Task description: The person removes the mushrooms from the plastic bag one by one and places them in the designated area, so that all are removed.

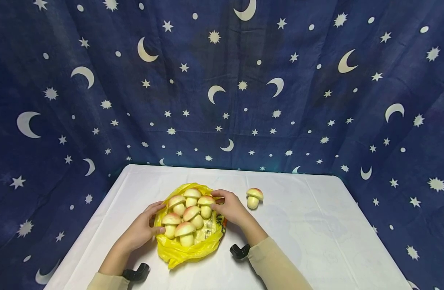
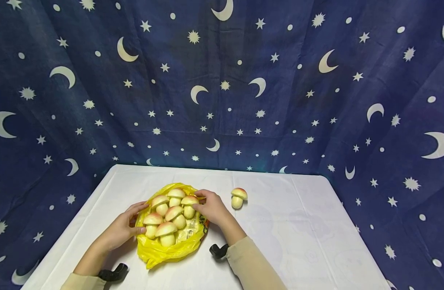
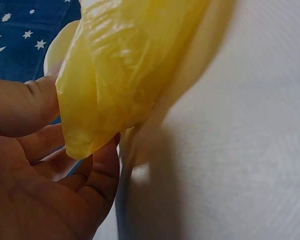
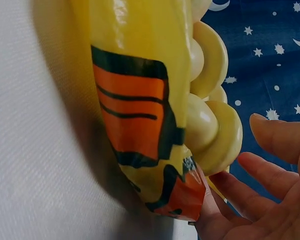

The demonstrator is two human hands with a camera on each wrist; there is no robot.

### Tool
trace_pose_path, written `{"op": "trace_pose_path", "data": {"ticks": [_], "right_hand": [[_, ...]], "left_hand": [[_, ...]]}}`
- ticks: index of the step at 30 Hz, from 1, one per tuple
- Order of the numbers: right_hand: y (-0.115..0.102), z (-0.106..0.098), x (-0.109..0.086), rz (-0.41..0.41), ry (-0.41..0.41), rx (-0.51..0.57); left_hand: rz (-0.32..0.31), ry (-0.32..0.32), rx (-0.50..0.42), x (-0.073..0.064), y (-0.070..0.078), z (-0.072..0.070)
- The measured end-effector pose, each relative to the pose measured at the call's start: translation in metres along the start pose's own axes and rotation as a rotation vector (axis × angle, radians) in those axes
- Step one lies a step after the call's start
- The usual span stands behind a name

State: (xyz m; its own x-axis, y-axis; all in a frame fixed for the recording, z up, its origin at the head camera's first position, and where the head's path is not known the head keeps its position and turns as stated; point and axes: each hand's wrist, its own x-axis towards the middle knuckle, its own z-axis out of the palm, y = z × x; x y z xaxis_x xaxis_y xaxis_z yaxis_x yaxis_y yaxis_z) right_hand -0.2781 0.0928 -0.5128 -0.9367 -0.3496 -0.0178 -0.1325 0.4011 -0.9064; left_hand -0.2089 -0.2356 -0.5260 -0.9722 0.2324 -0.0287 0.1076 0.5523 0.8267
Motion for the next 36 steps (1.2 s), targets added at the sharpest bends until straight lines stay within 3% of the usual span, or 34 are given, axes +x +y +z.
{"op": "trace_pose_path", "data": {"ticks": [36], "right_hand": [[-0.001, 0.018, 0.004, 0.011, 0.087, -0.097]], "left_hand": [[-0.028, -0.008, 0.0, 0.0, 0.001, 0.001]]}}
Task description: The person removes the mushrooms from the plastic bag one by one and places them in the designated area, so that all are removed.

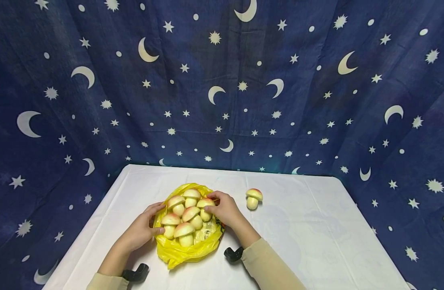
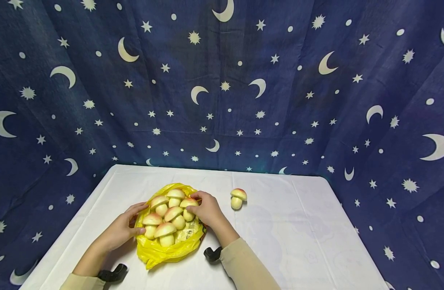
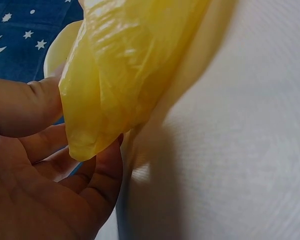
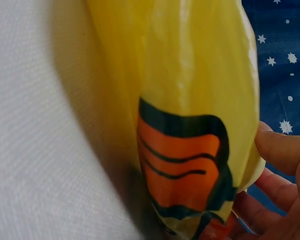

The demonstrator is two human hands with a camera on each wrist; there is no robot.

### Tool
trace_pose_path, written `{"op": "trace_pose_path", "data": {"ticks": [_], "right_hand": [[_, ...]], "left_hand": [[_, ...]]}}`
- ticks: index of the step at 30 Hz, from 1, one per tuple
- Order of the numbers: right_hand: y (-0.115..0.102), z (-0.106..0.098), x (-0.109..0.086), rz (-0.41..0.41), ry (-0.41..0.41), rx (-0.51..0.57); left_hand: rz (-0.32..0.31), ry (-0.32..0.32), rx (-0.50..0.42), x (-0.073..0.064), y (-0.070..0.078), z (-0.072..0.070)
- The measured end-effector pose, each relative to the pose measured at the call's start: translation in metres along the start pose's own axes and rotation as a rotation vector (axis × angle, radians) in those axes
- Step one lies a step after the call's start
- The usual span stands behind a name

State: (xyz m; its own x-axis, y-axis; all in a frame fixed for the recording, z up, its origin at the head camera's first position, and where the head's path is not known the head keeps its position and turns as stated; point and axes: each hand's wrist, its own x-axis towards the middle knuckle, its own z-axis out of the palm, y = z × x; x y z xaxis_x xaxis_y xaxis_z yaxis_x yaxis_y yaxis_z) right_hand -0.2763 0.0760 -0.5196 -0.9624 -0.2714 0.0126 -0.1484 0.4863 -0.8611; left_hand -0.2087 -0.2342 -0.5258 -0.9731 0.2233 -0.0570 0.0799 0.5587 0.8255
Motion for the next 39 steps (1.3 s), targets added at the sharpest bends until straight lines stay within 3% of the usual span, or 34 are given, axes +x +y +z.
{"op": "trace_pose_path", "data": {"ticks": [19, 39], "right_hand": [[0.001, -0.005, 0.0, 0.016, -0.015, 0.037], [0.0, -0.013, -0.004, 0.029, -0.005, 0.01]], "left_hand": [[0.02, -0.006, -0.002, 0.0, -0.001, -0.002], [0.033, 0.0, 0.002, 0.0, -0.002, -0.001]]}}
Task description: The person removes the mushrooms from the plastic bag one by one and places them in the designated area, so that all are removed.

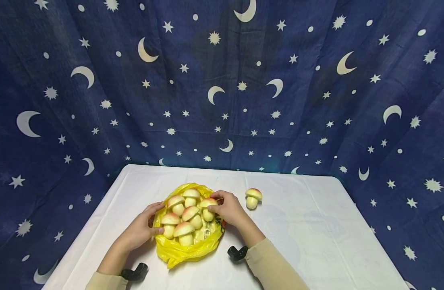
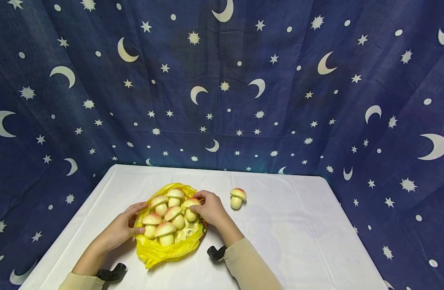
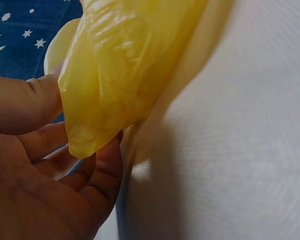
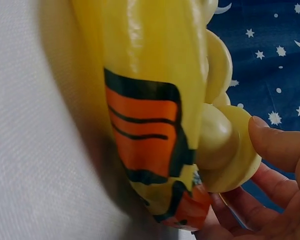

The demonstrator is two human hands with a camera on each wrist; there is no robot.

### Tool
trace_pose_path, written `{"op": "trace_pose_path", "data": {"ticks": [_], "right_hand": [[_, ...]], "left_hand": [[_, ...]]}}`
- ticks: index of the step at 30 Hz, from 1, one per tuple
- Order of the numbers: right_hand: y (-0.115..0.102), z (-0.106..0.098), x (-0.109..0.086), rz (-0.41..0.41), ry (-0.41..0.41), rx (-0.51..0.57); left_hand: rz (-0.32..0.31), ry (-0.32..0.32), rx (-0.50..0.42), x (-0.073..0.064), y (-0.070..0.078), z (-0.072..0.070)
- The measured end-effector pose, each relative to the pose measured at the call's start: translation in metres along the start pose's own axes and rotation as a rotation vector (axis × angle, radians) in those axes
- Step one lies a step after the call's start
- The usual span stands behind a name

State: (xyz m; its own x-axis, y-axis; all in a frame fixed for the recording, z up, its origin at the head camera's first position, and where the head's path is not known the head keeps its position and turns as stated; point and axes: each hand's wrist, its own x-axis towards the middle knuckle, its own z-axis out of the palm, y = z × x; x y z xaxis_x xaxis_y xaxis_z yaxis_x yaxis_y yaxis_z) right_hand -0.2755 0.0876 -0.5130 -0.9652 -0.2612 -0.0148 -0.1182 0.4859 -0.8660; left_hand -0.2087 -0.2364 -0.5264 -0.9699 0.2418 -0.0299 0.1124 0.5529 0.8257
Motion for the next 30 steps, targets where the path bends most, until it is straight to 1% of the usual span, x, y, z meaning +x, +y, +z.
{"op": "trace_pose_path", "data": {"ticks": [9, 18, 30], "right_hand": [[-0.001, -0.007, -0.003, 0.0, 0.01, -0.002], [-0.003, -0.011, -0.006, 0.001, 0.016, -0.003], [-0.004, -0.02, -0.011, -0.016, 0.032, 0.006]], "left_hand": [[0.0, 0.001, 0.003, 0.0, 0.001, 0.001], [-0.049, -0.001, -0.017, 0.002, 0.001, 0.002], [-0.043, -0.003, 0.007, 0.001, 0.001, 0.002]]}}
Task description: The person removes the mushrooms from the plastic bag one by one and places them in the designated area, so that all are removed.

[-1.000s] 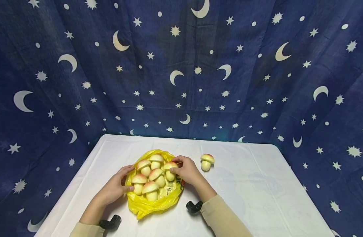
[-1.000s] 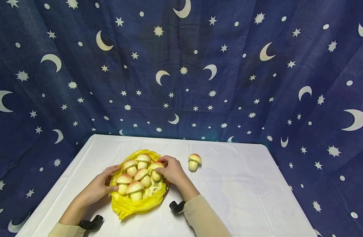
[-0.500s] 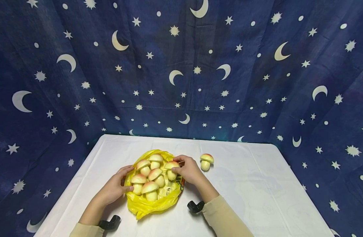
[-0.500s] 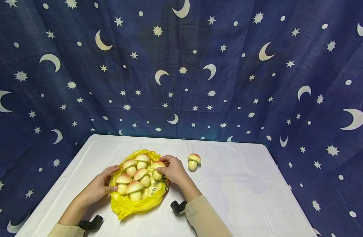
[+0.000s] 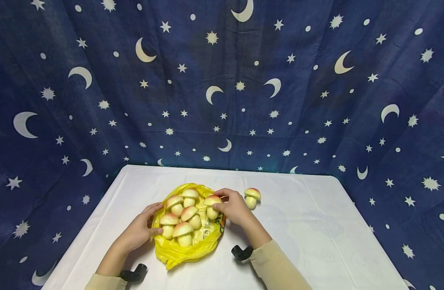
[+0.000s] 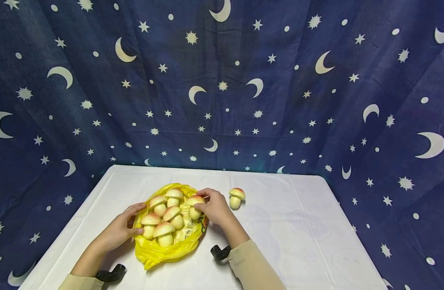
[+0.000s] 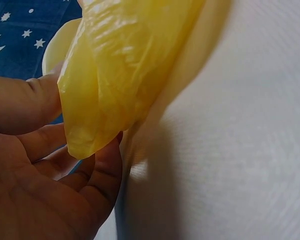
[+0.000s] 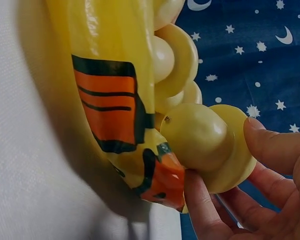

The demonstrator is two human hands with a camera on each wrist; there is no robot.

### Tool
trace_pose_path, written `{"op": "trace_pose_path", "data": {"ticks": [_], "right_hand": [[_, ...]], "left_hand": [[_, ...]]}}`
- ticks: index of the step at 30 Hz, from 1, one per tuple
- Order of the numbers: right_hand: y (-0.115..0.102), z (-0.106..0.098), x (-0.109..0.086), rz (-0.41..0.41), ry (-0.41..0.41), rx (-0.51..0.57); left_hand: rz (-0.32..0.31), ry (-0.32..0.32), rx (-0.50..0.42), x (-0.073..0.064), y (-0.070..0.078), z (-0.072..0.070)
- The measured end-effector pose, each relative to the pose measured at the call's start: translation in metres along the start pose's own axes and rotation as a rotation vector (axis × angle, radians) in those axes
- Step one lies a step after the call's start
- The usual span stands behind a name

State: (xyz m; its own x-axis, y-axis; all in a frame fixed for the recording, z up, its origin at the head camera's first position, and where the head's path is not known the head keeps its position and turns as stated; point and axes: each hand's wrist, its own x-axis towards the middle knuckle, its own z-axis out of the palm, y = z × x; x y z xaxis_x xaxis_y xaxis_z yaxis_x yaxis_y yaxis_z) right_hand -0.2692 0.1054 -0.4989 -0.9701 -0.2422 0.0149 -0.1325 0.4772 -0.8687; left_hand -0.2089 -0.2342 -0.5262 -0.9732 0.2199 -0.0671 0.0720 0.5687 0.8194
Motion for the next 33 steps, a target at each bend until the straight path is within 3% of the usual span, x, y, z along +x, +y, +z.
{"op": "trace_pose_path", "data": {"ticks": [18, 33], "right_hand": [[-0.003, -0.02, -0.007, 0.012, 0.069, 0.004], [0.001, -0.039, -0.013, 0.007, 0.101, -0.033]], "left_hand": [[0.017, -0.001, -0.004, -0.002, -0.001, -0.001], [-0.003, 0.004, -0.003, 0.0, -0.002, -0.001]]}}
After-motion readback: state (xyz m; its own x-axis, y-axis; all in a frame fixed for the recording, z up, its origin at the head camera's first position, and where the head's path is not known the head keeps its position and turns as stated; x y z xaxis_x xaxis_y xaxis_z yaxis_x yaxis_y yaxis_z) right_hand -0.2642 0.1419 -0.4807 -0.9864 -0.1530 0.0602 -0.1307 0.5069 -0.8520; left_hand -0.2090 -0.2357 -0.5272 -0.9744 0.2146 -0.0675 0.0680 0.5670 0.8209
